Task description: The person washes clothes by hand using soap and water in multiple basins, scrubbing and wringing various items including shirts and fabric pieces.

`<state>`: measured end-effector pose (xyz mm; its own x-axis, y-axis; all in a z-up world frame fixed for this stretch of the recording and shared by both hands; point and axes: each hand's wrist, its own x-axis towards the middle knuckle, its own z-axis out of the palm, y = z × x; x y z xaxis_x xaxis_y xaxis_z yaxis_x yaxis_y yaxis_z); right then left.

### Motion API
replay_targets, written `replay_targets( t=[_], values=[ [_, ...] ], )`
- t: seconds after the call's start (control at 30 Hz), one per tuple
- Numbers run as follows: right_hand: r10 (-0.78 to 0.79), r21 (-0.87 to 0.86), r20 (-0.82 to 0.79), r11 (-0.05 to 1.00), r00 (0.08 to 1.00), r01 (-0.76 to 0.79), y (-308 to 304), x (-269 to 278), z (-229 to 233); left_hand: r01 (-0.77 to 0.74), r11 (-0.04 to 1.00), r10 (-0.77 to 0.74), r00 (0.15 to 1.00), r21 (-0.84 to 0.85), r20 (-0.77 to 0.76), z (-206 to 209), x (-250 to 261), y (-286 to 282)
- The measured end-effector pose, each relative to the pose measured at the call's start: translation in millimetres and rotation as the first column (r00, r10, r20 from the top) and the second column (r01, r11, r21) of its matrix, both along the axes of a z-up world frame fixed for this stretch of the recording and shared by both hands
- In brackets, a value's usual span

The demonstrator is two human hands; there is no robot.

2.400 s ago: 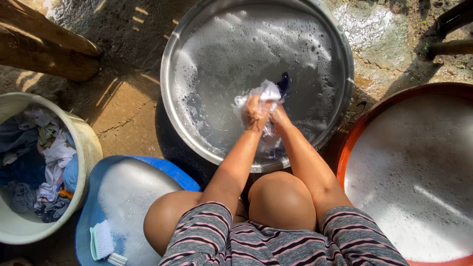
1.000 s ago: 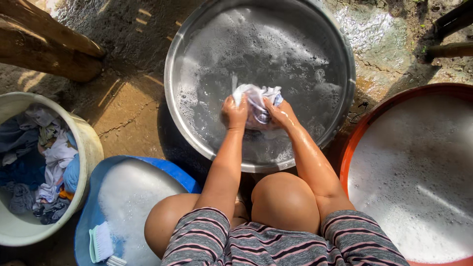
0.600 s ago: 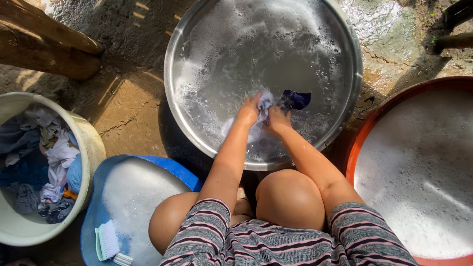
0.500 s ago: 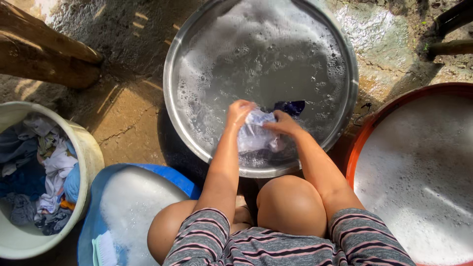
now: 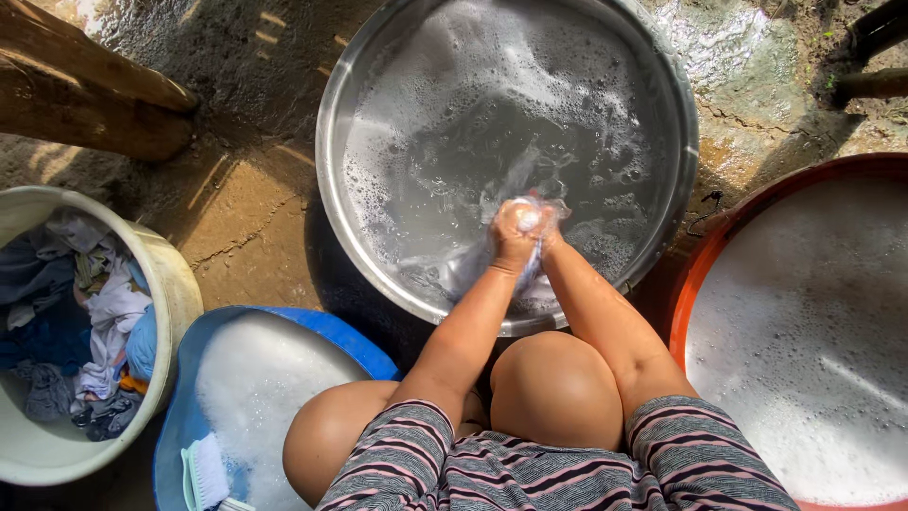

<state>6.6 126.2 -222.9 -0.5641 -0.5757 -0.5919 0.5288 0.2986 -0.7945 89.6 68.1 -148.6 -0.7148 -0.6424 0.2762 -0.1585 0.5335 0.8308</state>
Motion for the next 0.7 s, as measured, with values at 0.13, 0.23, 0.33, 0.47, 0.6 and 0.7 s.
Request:
replay_targets(
  t=[0.13, 0.23, 0.33, 0.47, 0.6, 0.7],
  values=[
    [0.150, 0.095, -0.209, 0.987, 0.966, -0.132, 14.7, 3.5, 21.7, -0.077, 0.983, 0.154, 0.836, -0.164, 0.527, 18.7, -16.9, -87.6],
    [-0.134, 0.083, -0.421, 0.979, 0.897, 0.185, 48.9, -35.8, 71.4, -0.209, 0.865, 0.451, 0.722, -0.457, 0.524, 43.7, 11.0, -114.7],
    [-0.162, 0.099, -0.429, 0.969, 0.889, 0.225, 41.1, -39.5, 80.4, -0.140, 0.604, 0.552, 0.783, -0.784, 0.286, 54.7, 22.1, -85.3],
    [0.030, 0.156, -0.244, 0.988, 0.969, 0.009, 28.3, -21.3, 53.4, -0.224, 0.967, 0.254, 0.832, -0.120, 0.494, 31.9, 5.3, -77.7],
    [-0.382, 0.185, -0.070, 0.903, 0.922, 0.388, 64.6, -41.2, 67.9, -0.547, 0.774, 0.359, 0.794, 0.319, 0.490, 12.3, 16.5, -117.3],
    [-0.386, 0.026, -0.014, 0.922, 0.922, 0.386, 45.0, -31.7, 66.2, -0.481, 0.876, 0.304, 0.538, -0.009, 0.786, 14.6, 27.7, -111.9]
  ],
)
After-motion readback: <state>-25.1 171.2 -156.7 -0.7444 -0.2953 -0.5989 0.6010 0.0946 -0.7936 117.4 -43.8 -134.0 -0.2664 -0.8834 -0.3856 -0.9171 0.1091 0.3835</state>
